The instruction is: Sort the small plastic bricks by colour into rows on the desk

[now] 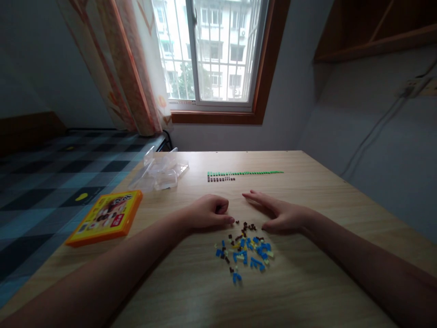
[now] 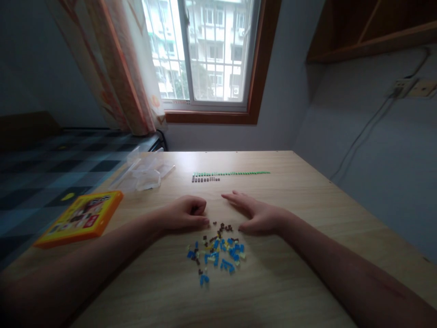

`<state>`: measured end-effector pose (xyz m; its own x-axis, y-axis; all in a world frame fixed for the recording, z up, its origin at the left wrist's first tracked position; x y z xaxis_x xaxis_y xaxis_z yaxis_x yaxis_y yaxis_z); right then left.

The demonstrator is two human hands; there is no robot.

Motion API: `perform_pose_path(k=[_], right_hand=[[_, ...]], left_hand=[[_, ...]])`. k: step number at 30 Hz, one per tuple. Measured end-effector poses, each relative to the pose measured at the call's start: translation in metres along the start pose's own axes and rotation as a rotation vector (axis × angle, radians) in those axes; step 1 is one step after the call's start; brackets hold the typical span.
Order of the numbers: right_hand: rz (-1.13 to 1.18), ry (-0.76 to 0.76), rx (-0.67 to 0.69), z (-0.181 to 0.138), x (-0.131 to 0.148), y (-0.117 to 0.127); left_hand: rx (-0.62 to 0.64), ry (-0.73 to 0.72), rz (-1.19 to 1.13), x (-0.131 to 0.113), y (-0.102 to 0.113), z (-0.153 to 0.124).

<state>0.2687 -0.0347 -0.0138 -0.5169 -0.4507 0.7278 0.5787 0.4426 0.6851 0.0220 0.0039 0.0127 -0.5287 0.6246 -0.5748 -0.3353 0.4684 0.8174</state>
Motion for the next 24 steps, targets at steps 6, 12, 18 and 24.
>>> perform_pose_path(k=[6, 12, 18, 24], right_hand=[[-0.081, -0.045, -0.277, 0.013, 0.0, -0.01], [-0.008, -0.041, -0.168, 0.004, -0.003, -0.006], [-0.056, -0.068, 0.042, -0.007, 0.002, -0.001], [-0.093, -0.034, 0.08, -0.003, 0.011, -0.003]], left_hand=[[-0.034, -0.027, 0.005, 0.002, -0.001, 0.001], [-0.035, -0.044, 0.003, 0.002, -0.001, 0.0], [-0.033, -0.034, 0.006, 0.003, -0.002, 0.0], [-0.034, -0.048, 0.003, 0.002, -0.001, 0.0]])
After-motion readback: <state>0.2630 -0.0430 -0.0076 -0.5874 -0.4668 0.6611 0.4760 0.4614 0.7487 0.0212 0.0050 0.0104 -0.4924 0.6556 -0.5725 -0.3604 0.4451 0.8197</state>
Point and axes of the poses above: each hand's wrist, its own z-axis towards the middle knuckle, its own y-axis out of the back of the hand, x = y × z, the point moved 3 cm from there along z, towards the middle knuckle, and after that the axes turned 7 degrees about z, right-handed, at the moved point
